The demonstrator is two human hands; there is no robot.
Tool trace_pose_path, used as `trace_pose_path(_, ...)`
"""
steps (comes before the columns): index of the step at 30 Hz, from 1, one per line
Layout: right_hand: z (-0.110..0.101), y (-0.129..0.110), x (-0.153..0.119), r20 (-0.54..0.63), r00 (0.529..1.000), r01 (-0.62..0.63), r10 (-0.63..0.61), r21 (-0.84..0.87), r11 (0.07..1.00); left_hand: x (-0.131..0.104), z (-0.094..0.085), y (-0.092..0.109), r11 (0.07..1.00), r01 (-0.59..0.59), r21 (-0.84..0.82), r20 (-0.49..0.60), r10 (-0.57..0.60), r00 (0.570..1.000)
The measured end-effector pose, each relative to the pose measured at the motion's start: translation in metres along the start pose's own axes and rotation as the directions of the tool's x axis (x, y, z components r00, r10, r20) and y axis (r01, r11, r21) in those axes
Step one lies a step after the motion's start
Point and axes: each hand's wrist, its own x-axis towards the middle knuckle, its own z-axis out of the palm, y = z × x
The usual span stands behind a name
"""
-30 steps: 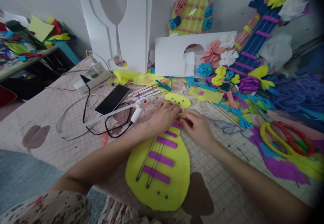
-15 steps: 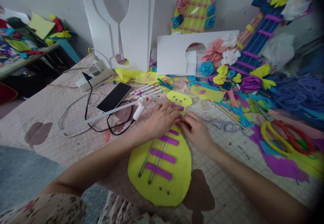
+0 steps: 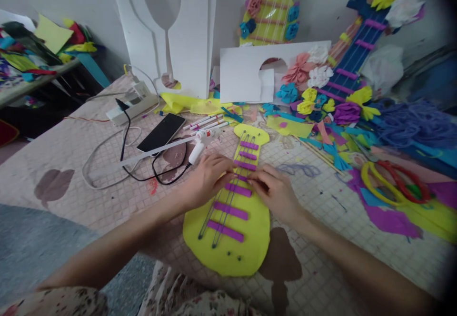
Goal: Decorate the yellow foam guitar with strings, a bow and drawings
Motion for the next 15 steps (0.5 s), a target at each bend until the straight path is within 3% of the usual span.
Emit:
trace_pose_path(3, 0.002, -0.005, -0.009, 0.011, 1.0, 0.014, -0.013, -0.026, 1.0, -0.017, -0.003, 0.0, 0.983, 0.137, -0.125, -0.059, -0.146, 0.988)
trace_pose_path(7, 0.004, -0.013, -0.02, 0.02, 1.0, 0.018, -0.017, -0.057, 0.998, -0.031, -0.002, -0.001, 0.91, 0.284, -0.302, -0.035, -0.308, 0.951)
trace_pose_path(15, 0.01, -0.027, -0.039, 0.006, 1.0, 0.022, -0.022, -0.098, 0.995, -0.051, -0.002, -0.009, 0.728, 0.34, -0.595, 0.004, -0.421, 0.907)
